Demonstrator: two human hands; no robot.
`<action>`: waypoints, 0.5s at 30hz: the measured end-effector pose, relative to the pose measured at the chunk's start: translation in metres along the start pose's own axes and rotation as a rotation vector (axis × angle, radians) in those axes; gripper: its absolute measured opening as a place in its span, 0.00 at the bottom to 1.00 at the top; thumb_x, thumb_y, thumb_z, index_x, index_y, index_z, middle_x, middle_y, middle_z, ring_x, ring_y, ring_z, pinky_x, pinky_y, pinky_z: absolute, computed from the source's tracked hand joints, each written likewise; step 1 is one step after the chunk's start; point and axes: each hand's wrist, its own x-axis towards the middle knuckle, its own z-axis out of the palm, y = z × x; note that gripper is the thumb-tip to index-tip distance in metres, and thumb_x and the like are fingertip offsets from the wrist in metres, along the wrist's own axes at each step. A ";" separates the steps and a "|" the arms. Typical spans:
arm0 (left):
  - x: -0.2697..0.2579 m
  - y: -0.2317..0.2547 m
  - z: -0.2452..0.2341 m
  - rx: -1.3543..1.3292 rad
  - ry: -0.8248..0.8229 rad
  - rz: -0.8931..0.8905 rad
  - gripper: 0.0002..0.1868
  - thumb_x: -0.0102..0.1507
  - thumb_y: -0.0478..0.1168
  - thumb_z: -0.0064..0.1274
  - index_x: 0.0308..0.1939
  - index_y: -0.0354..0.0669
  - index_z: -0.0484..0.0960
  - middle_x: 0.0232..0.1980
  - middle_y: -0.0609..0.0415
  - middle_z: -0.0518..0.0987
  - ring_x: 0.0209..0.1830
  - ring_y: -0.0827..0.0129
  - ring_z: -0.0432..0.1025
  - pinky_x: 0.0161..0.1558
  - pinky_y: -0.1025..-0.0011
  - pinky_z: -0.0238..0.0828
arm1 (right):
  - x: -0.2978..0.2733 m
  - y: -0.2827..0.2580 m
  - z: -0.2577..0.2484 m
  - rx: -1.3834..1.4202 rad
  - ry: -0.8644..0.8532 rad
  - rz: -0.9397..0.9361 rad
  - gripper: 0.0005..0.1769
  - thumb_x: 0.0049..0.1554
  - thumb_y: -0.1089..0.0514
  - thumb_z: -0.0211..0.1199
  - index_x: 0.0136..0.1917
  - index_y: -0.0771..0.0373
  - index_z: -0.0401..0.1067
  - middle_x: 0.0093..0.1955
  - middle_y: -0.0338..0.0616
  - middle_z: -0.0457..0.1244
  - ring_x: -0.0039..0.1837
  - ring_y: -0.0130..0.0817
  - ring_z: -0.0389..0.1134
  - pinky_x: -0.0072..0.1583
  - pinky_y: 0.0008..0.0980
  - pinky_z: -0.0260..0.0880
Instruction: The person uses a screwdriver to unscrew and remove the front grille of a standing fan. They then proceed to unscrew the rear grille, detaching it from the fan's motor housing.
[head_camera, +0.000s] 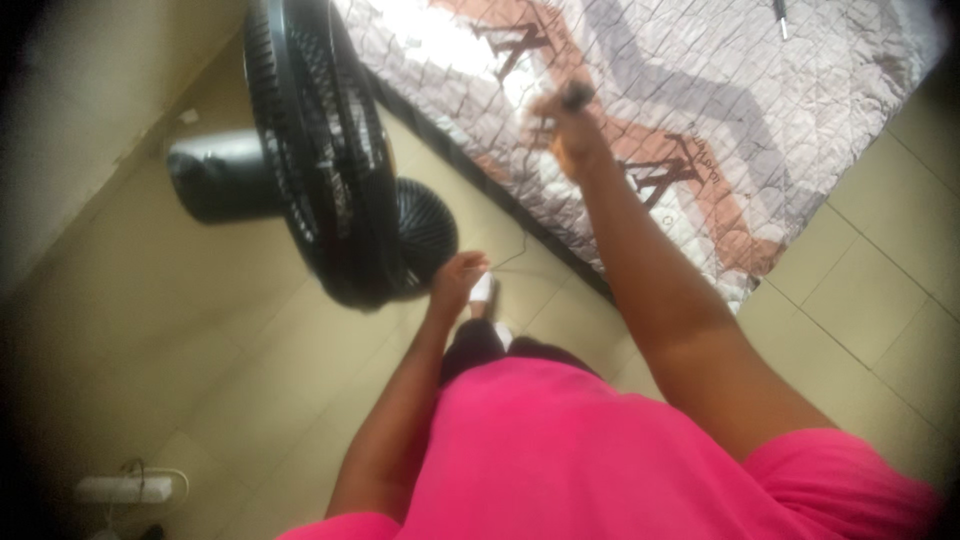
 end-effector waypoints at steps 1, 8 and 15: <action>0.010 0.009 0.004 -0.045 -0.006 0.003 0.16 0.63 0.37 0.59 0.54 0.35 0.82 0.48 0.50 0.86 0.48 0.68 0.80 0.52 0.72 0.76 | 0.014 -0.016 0.000 0.076 0.030 -0.037 0.27 0.57 0.57 0.66 0.66 0.65 0.63 0.59 0.46 0.65 0.60 0.42 0.68 0.64 0.54 0.70; 0.068 0.059 0.024 -0.122 -0.047 0.031 0.15 0.64 0.36 0.58 0.54 0.35 0.82 0.49 0.49 0.86 0.50 0.66 0.80 0.54 0.72 0.75 | 0.059 -0.060 -0.059 0.190 0.161 -0.175 0.47 0.58 0.59 0.68 0.82 0.59 0.44 0.71 0.48 0.54 0.71 0.50 0.63 0.75 0.55 0.62; 0.121 0.085 0.056 -0.389 -0.078 -0.196 0.17 0.66 0.42 0.56 0.57 0.38 0.80 0.52 0.50 0.84 0.51 0.64 0.79 0.49 0.69 0.75 | 0.049 0.016 -0.181 0.270 0.234 0.045 0.40 0.53 0.58 0.71 0.74 0.67 0.57 0.64 0.54 0.61 0.66 0.55 0.65 0.65 0.58 0.70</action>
